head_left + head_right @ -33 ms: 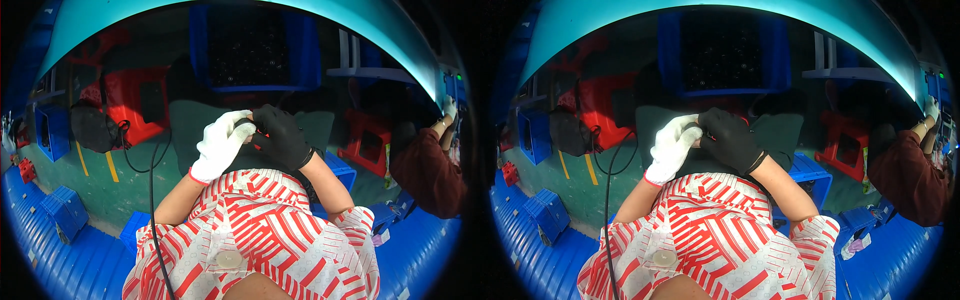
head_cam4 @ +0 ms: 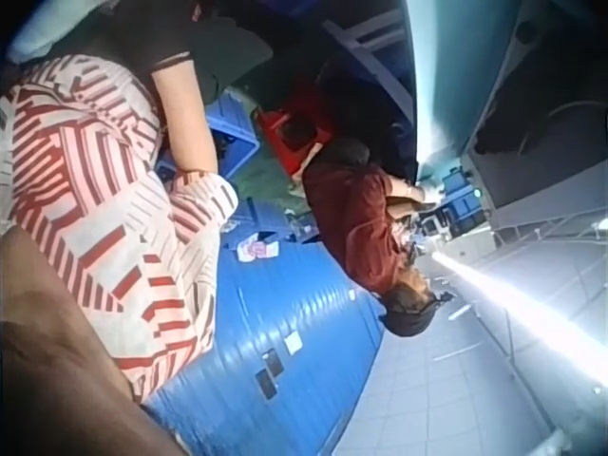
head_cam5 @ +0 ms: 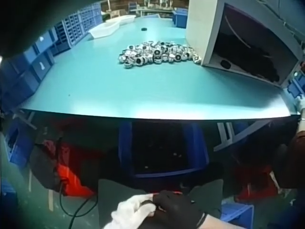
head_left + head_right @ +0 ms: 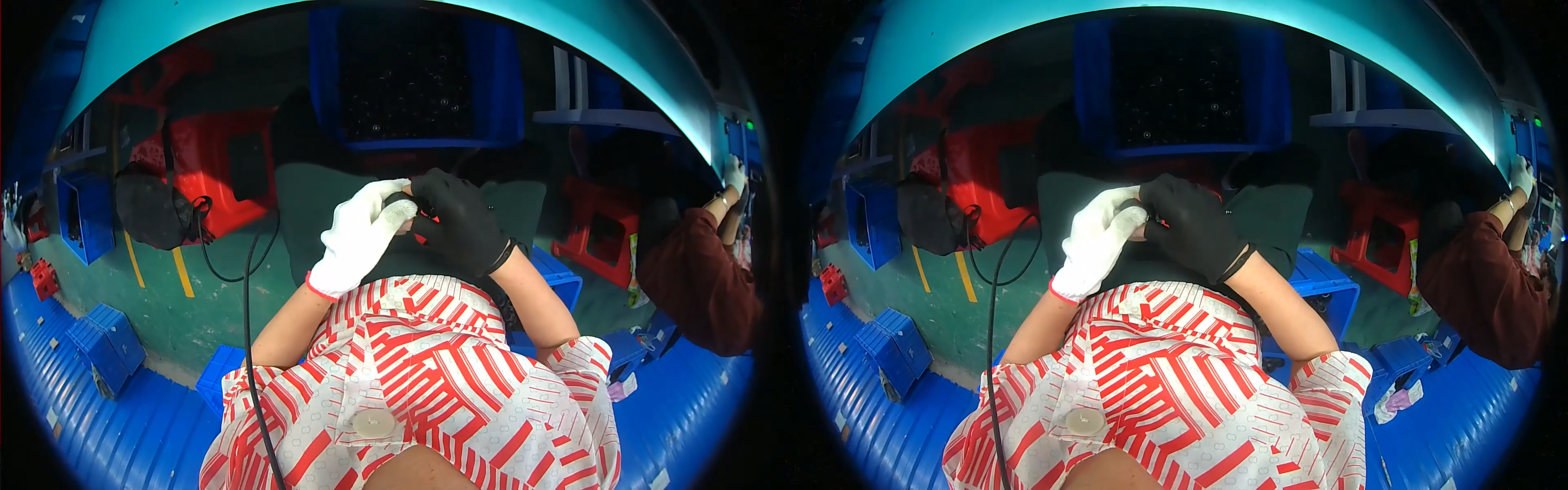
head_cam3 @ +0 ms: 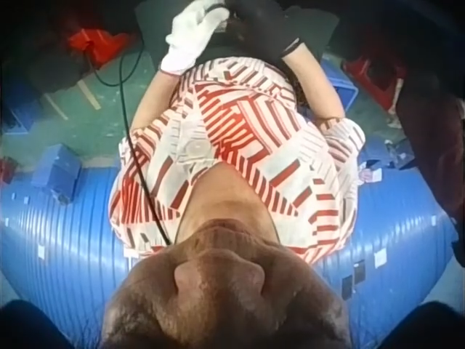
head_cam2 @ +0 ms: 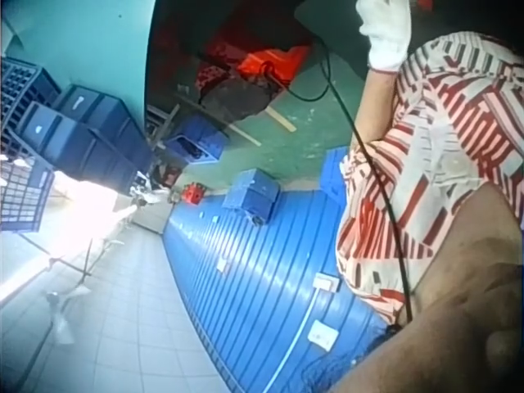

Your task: The recorder is assembling small electronic or mechanical components by inserting circular metal rings into black circular housings.

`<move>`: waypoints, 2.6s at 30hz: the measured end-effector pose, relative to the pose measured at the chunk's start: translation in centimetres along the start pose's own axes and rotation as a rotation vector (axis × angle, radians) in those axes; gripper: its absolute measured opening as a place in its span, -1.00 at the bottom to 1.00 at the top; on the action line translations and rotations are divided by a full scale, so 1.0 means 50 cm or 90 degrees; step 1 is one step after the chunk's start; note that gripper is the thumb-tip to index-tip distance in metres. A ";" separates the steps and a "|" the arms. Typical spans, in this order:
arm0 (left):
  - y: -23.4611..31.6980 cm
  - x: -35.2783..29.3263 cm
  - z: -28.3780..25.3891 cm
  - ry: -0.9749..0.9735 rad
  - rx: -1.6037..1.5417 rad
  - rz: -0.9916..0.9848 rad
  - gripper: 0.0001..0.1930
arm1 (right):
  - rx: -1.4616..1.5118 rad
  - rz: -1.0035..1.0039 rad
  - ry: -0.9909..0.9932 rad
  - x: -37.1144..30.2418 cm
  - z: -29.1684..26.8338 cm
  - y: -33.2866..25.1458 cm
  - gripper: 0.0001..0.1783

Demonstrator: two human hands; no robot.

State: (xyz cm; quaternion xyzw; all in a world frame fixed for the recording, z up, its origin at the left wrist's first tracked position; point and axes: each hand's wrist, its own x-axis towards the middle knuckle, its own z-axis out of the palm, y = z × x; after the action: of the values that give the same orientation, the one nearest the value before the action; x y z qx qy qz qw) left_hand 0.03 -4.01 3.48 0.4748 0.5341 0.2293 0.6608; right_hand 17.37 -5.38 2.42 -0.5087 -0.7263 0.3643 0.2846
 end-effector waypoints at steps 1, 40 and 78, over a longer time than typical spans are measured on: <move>-0.001 0.002 -0.002 -0.024 -0.024 -0.024 -0.64 | -0.018 -0.021 -0.002 0.002 0.002 0.007 -0.65; -0.039 0.016 0.007 0.037 -0.288 -0.064 -0.67 | 0.105 0.090 0.009 0.010 0.001 -0.006 -0.63; -0.024 0.035 -0.018 -0.081 -0.240 -0.068 -0.55 | 0.217 0.147 0.053 -0.022 0.050 0.038 -0.61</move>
State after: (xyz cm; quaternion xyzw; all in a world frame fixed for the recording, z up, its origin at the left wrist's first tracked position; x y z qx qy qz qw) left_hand -0.47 -2.79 1.60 0.3275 0.4635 0.2594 0.7814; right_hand 16.76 -6.61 -0.63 -0.5475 -0.5785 0.4908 0.3531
